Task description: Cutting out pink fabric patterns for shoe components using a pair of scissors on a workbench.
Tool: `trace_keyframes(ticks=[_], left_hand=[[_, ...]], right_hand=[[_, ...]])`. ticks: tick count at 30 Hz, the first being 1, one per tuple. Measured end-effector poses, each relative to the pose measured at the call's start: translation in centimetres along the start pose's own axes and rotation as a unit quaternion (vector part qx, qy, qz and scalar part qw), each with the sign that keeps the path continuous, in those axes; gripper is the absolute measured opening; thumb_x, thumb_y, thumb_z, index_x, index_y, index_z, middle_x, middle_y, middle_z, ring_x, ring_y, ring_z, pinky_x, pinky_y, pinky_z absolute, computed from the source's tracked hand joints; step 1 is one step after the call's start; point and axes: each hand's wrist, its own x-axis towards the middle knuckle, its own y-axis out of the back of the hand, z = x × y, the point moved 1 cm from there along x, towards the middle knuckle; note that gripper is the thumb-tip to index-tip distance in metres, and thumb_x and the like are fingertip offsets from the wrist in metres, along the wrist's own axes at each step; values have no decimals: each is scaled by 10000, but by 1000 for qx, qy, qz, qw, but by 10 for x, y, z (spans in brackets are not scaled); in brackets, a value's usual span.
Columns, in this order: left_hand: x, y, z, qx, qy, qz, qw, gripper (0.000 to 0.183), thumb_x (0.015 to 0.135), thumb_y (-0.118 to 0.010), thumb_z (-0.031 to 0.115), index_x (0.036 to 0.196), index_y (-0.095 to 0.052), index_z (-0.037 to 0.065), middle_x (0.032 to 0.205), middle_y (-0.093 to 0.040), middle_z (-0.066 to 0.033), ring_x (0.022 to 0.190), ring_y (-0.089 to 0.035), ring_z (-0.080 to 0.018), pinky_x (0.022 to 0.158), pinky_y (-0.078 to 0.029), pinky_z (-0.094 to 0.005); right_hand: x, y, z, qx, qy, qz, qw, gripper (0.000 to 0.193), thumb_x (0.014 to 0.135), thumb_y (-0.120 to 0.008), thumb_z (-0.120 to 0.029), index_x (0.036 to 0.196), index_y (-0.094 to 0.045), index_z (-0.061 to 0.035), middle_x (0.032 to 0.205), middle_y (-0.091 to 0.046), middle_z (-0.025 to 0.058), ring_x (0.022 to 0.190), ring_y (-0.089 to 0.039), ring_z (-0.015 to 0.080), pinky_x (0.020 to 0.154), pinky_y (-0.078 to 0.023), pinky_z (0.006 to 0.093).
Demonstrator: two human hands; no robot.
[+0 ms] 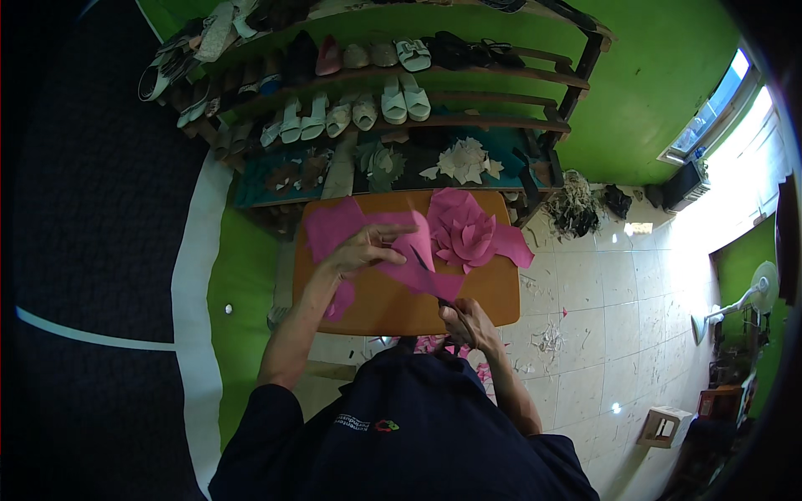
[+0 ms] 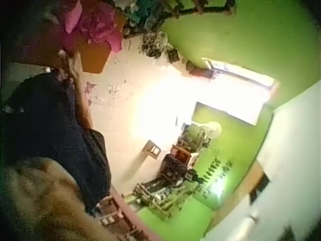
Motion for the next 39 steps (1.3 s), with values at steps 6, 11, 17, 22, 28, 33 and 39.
trace_keyframes(ticks=[6,11,17,22,28,33,39], left_hand=[[11,-1,5,119,10,-106,987,612,759,-747,-50,1343,-605,66,1097,-710,-40,912,-668,-77,877,-513,-240],[13,-12,10,198,-16,-110,974,631,763,-768,-23,1361,-590,65,1185,-694,-78,984,-680,-115,1003,-475,-293],[14,-15,6,222,8,-131,966,644,761,-784,-12,1366,-589,88,1325,-623,-85,1118,-635,-141,1055,-444,-312],[12,-17,4,196,5,-124,973,674,740,-813,27,1371,-590,109,1394,-584,-66,1347,-465,-187,1164,-313,-364],[11,-16,2,222,-21,-95,970,683,729,-829,74,1369,-593,114,1401,-580,-69,1360,-459,-208,1181,-282,-377],[11,-19,5,213,-17,-88,973,680,733,-825,76,1371,-591,113,1387,-591,-65,1369,-449,-210,1188,-267,-377],[12,-9,-4,135,14,-83,987,615,786,-753,1,1372,-581,70,1341,-615,-73,1163,-588,-133,1068,-417,-306]], right_hand=[[-6,3,-9,-24,-28,-42,998,642,856,-651,-640,770,-580,-8,646,-489,8,570,-480,129,531,-406,327],[-9,-2,-13,1,-11,-76,997,613,930,-531,-650,770,-475,-61,607,-436,-15,460,-442,84,420,-359,246],[-5,-12,-7,28,28,-82,996,574,987,-454,-606,814,-466,-59,581,-409,-8,436,-404,93,414,-353,257],[-3,-12,0,42,7,-76,996,566,987,-456,-602,827,-458,-59,571,-397,-5,429,-388,89,408,-348,257],[-1,-11,2,23,20,-57,998,578,971,-477,-607,783,-453,-61,562,-401,-8,417,-383,85,392,-326,254],[-1,-10,0,35,8,-55,998,578,953,-502,-610,771,-454,-63,561,-404,-13,419,-396,86,392,-322,253],[-4,-15,-7,95,-13,-25,995,566,867,-675,-610,767,-469,-92,564,-380,-66,453,-366,60,401,-299,269]])
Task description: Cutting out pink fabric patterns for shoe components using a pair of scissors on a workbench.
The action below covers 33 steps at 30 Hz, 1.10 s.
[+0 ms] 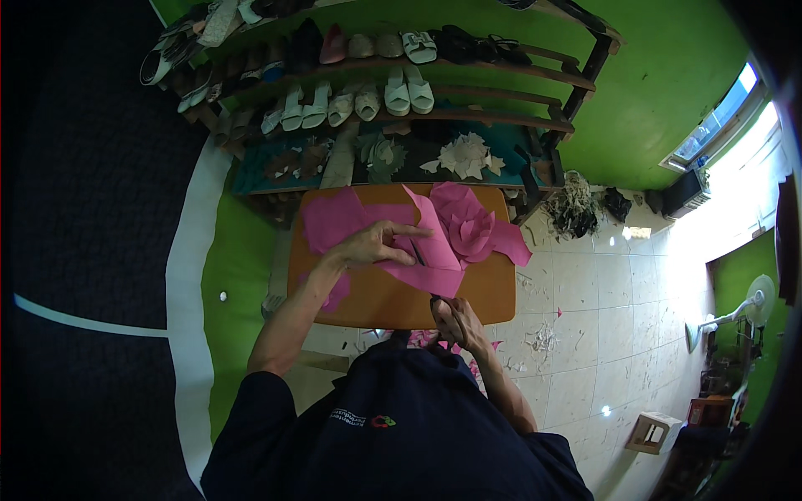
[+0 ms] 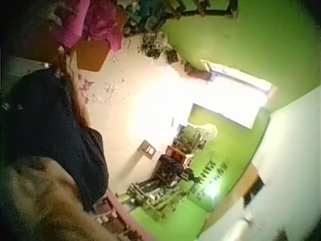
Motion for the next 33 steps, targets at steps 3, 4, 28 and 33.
trace_keyframes(ticks=[3,4,28,33], left_hand=[[0,-2,0,-13,-2,0,1000,593,803,-724,-32,1370,-581,65,1315,-626,-71,1050,-631,-97,987,-481,-273],[0,-3,2,-14,-13,7,1000,589,807,-719,-42,1369,-582,66,1303,-631,-68,1011,-641,-86,957,-499,-263],[-8,-1,5,-14,-17,64,998,563,810,-741,11,1351,-608,92,1111,-689,-8,924,-616,-49,867,-499,-247],[-10,2,3,-9,-35,53,998,570,793,-736,4,1341,-623,112,994,-668,31,848,-588,-34,803,-490,-230]], right_hand=[[1,0,0,-7,38,12,999,568,862,-687,-602,751,-461,-93,558,-368,-71,447,-353,56,399,-292,267],[3,1,2,-47,23,10,999,574,883,-624,-614,747,-471,-78,544,-393,-43,431,-384,75,397,-307,266],[-7,-13,-7,43,-20,39,998,462,899,-701,-466,711,-471,-112,562,-382,-75,427,-356,31,389,-282,231],[-4,-11,-6,-24,43,7,999,668,937,-493,-668,666,-445,-60,510,-417,-4,376,-408,94,366,-331,255]])
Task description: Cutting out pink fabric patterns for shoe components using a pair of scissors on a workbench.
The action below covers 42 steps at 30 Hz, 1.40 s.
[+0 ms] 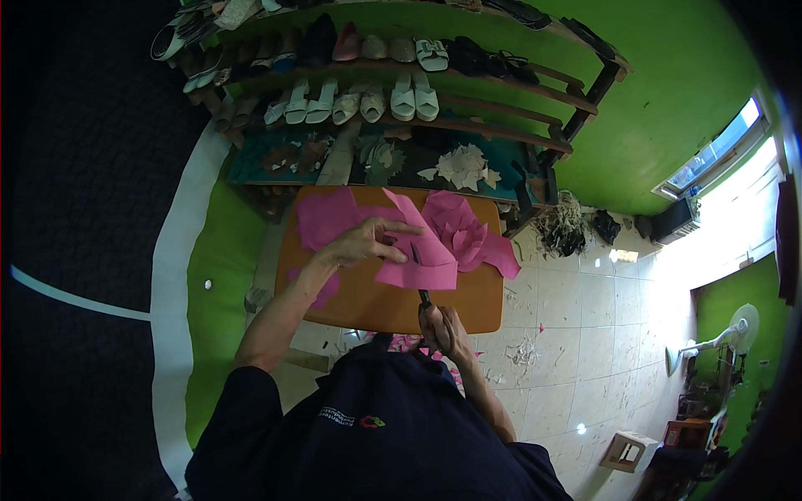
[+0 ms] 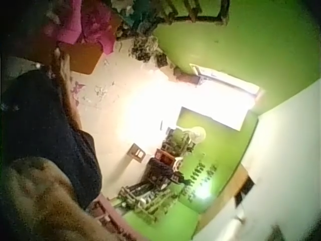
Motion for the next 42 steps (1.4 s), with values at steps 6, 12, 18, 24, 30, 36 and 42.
trace_keyframes(ticks=[6,12,18,24,30,36,42], left_hand=[[4,1,-9,35,5,-20,999,602,763,-760,18,1342,-625,112,977,-657,37,803,-567,-46,796,-465,-234],[1,-1,-6,36,11,-26,999,635,744,-787,46,1353,-615,108,1078,-683,16,881,-600,-59,853,-462,-247],[2,-4,-8,36,22,-13,999,659,742,-791,55,1370,-598,109,1086,-681,17,922,-598,-54,865,-454,-235],[3,-5,-7,17,16,-1,1000,679,736,-795,63,1380,-585,97,1166,-656,6,885,-577,-41,855,-460,-247],[0,-12,0,-6,-18,25,1000,672,754,-786,47,1390,-570,88,1137,-673,-23,841,-590,-40,817,-484,-253],[-5,-18,6,-43,-6,51,998,624,783,-764,19,1376,-575,66,1015,-698,-22,773,-591,-49,739,-492,-236],[-4,-4,-15,-65,-16,69,995,564,798,-750,17,1341,-610,75,886,-690,4,719,-582,-45,697,-483,-224]], right_hand=[[8,1,6,-26,42,-52,997,643,989,-409,-617,729,-469,-33,533,-414,20,421,-432,121,415,-355,265],[8,-4,1,38,-17,-42,998,528,925,-588,-593,876,-479,-79,617,-398,-19,487,-387,77,424,-322,249],[8,-3,-3,-22,-2,-14,1000,637,977,-411,-650,769,-443,-48,563,-392,11,441,-389,108,402,-314,270],[12,4,4,-70,35,-10,997,669,942,-441,-692,749,-442,-52,561,-398,6,436,-377,98,403,-302,270],[12,4,7,39,-49,11,998,481,909,-683,-488,753,-443,-102,556,-374,-64,439,-353,53,398,-280,255],[12,0,12,-7,-32,30,999,635,901,-562,-653,703,-448,-61,537,-374,-11,412,-367,90,389,-278,264],[8,-3,4,43,-66,31,996,474,918,-654,-491,739,-445,-104,584,-385,-65,442,-359,56,394,-283,256]])
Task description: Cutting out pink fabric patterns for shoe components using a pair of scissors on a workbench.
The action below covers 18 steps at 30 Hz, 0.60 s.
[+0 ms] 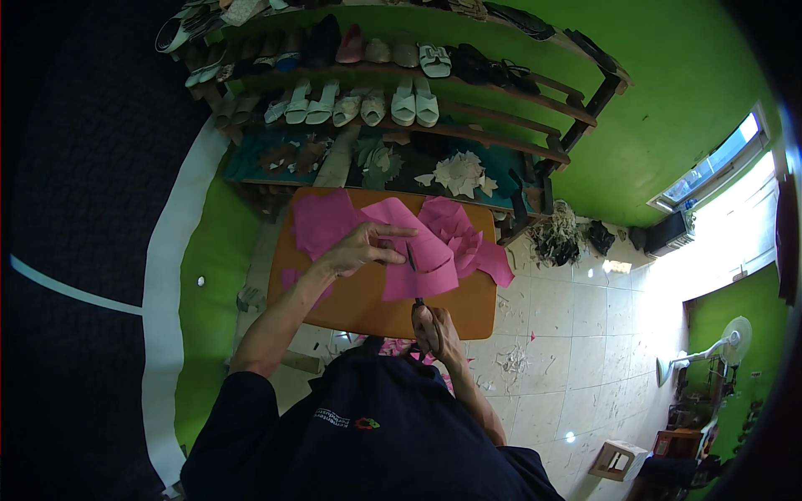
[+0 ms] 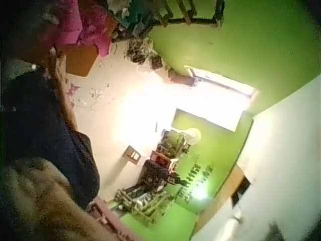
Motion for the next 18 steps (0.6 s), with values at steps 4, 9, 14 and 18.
trace_keyframes(ticks=[4,9,14,18], left_hand=[[-1,-4,8,30,1,-28,999,566,795,-745,22,1341,-616,97,816,-691,9,732,-598,-45,725,-483,-230],[-1,-4,6,60,6,-42,997,581,785,-751,31,1345,-615,104,791,-689,7,767,-620,-48,765,-492,-245],[-5,-5,5,51,14,-44,998,595,784,-748,23,1356,-605,102,808,-701,-2,784,-637,-51,773,-495,-242],[-5,-5,2,29,2,-47,998,581,815,-731,-1,1370,-582,84,1021,-708,-36,830,-656,-66,681,-501,-226]], right_hand=[[0,1,-3,-72,59,-46,995,652,980,-415,-636,767,-478,-22,566,-416,15,434,-400,113,419,-335,278],[3,0,-5,-72,63,-88,992,664,990,-378,-648,815,-488,-17,576,-414,12,462,-417,113,435,-356,277],[4,-1,1,-79,44,-67,994,676,970,-394,-683,808,-477,-32,576,-404,10,465,-412,110,427,-350,278],[3,-2,0,-64,11,-48,997,687,948,-420,-706,780,-467,-42,568,-403,8,453,-399,103,417,-339,274]])
